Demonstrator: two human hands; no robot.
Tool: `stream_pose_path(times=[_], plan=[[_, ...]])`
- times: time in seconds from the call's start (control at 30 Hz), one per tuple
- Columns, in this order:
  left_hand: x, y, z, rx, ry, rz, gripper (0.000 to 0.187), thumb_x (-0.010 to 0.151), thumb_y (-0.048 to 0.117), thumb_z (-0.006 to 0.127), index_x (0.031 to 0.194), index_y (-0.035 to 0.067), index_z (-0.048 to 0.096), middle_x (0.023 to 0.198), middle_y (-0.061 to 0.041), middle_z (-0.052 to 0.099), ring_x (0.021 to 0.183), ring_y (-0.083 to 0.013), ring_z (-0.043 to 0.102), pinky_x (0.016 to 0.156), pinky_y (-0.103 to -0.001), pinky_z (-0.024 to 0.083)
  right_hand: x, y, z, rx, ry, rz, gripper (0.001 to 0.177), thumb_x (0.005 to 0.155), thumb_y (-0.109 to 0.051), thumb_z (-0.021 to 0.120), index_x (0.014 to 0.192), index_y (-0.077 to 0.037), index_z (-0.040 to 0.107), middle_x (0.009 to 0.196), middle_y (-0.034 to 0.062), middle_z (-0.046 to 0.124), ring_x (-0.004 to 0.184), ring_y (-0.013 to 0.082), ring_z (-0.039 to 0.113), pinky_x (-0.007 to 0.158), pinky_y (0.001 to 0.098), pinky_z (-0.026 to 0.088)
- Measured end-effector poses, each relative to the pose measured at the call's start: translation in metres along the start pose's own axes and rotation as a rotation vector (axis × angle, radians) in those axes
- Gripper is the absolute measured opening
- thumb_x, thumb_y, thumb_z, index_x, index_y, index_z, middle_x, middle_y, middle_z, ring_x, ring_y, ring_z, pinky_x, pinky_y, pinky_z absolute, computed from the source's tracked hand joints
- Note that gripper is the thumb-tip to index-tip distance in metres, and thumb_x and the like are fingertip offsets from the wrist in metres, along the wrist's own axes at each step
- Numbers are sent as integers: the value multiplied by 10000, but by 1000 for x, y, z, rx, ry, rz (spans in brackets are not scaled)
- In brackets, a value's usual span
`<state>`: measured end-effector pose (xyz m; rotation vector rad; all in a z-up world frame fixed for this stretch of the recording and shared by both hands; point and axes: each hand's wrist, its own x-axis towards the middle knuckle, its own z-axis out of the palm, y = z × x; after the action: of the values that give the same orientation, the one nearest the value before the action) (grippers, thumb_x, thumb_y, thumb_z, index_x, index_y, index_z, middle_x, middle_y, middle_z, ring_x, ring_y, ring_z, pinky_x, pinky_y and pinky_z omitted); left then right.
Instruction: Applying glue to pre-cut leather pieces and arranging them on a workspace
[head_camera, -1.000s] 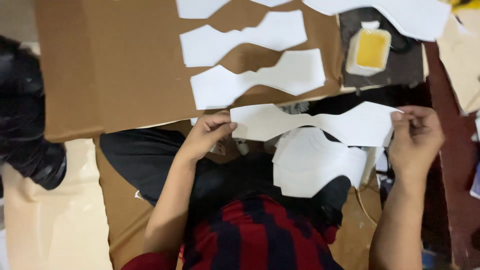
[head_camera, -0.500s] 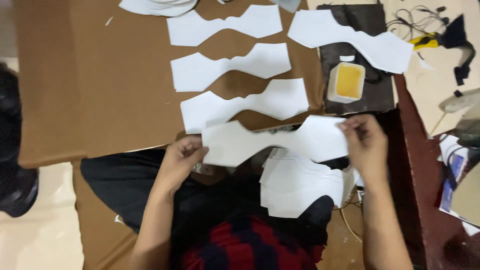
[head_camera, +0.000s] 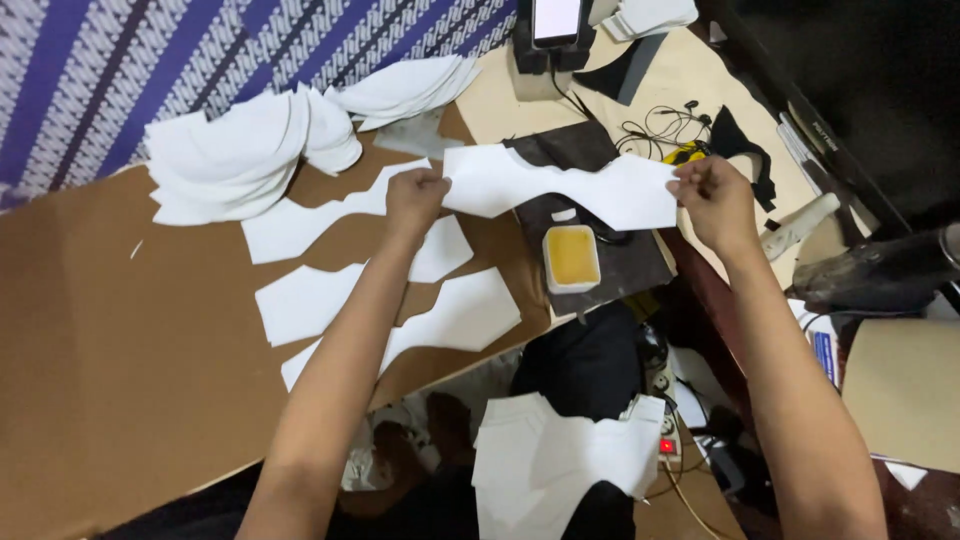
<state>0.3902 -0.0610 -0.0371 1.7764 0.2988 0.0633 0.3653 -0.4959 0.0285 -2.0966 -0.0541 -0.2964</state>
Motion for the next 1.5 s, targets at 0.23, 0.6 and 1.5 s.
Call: stream_pose_path(times=[0.23, 0.6, 1.5], plan=[[56, -26, 55, 375, 10, 80, 223, 864, 137, 725, 1064, 52, 778, 940, -156, 772, 947, -364, 754, 798, -449, 625, 36, 52, 18, -190, 24, 82, 195, 935, -16, 785, 1104, -95, 725, 990, 114, 698, 907, 262, 720, 807, 381, 579], [-108, 79, -7, 529, 201, 605, 248, 952, -30, 620, 1195, -77, 635, 977, -185, 589, 843, -333, 673, 713, -391, 595, -76, -36, 5, -227, 170, -215, 255, 1035, 63, 696, 1269, 120, 613, 1203, 308, 557, 1073, 533, 647, 872, 539, 565], [-332, -96, -31, -13, -310, -417, 468, 905, 439, 818, 1146, 42, 755, 1053, -166, 757, 1027, -260, 702, 847, -406, 572, -372, 12, -38, -35, 17, 587, 315, 889, -115, 887, 1137, -17, 719, 953, 127, 649, 891, 202, 600, 792, 351, 537]])
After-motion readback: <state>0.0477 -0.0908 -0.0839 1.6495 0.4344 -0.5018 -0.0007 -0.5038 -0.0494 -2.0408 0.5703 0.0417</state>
